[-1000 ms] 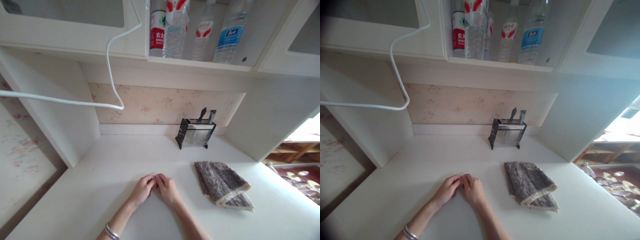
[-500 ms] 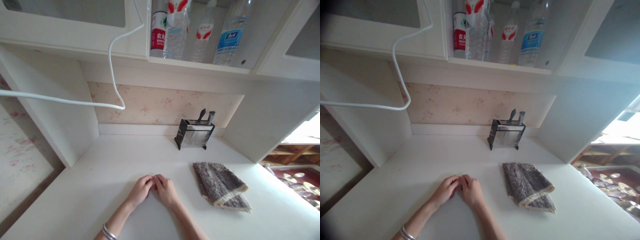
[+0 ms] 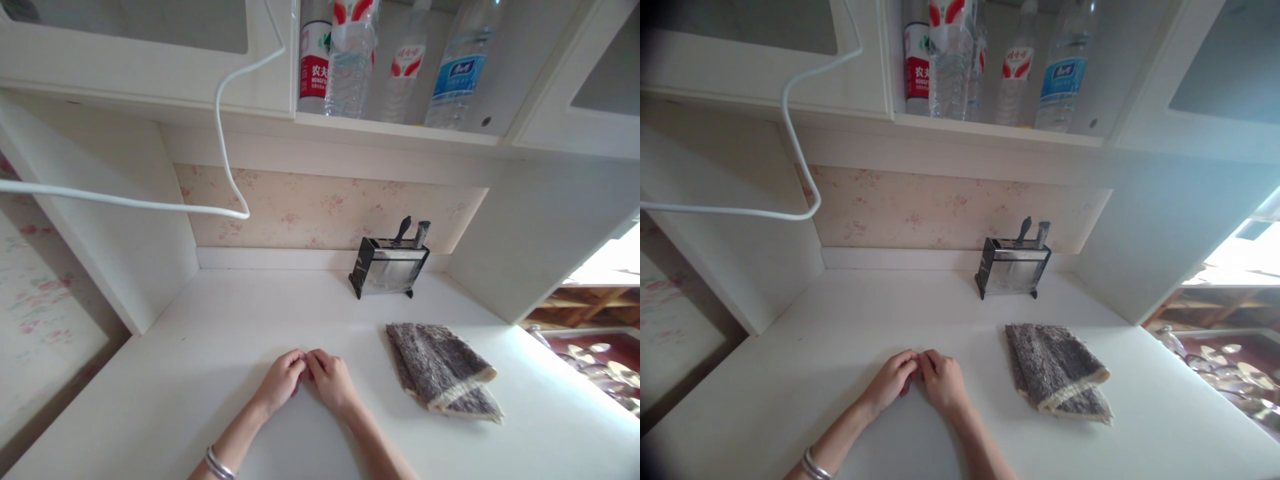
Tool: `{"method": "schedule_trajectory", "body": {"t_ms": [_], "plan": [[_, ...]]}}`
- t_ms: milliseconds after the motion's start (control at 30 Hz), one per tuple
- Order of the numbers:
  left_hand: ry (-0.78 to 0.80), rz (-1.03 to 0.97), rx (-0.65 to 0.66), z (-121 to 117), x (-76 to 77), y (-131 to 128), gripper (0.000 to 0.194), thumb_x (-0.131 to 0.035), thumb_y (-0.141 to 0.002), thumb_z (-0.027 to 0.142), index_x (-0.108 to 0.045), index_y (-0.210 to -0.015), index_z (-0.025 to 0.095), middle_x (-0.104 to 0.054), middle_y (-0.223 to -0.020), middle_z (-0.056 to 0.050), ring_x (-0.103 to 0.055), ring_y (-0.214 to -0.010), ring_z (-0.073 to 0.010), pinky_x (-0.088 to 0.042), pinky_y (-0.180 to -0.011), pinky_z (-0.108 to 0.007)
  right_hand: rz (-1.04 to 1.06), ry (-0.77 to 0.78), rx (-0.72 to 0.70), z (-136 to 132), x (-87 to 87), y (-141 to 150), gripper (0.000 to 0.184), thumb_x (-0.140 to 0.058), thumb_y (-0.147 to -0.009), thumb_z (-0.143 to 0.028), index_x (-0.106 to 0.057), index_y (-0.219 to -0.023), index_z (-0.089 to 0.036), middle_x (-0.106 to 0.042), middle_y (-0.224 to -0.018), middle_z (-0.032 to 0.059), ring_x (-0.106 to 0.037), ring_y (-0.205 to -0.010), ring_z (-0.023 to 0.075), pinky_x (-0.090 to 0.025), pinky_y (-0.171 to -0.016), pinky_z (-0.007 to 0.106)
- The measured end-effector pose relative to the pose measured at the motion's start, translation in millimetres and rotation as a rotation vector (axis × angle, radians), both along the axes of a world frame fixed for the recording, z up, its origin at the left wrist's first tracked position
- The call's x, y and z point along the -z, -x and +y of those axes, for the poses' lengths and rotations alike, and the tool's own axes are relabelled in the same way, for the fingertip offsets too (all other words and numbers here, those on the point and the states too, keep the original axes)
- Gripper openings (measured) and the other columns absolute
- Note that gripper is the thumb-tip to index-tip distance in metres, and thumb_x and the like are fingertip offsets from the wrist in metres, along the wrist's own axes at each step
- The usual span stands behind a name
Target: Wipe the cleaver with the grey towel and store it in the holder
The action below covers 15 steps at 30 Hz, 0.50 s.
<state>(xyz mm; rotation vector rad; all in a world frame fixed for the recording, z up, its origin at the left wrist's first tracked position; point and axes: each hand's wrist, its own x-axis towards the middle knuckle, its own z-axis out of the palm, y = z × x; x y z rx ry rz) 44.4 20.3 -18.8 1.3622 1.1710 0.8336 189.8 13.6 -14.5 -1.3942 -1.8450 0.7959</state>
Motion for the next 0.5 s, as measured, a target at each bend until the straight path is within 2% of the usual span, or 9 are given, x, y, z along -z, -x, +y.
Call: {"method": "schedule_trajectory", "body": {"t_ms": [500], "plan": [[-0.052, 0.049, 0.02, 0.9, 2.8, -0.2, 0.024, -0.042, -0.084, 0.038, -0.051, -0.073, 0.019, -0.04, -0.054, 0.005, -0.036, -0.045, -0.0102, -0.025, -0.045, -0.023, 0.016, 0.002, -0.005, 1.1, 1.3, 0.0, 0.039, -0.035, -0.097, -0.038, -0.062, -0.076, -0.021, -0.064, -0.068, 0.0011, -0.057, -0.063, 0.0137, -0.037, -0.062, 0.021]]}}
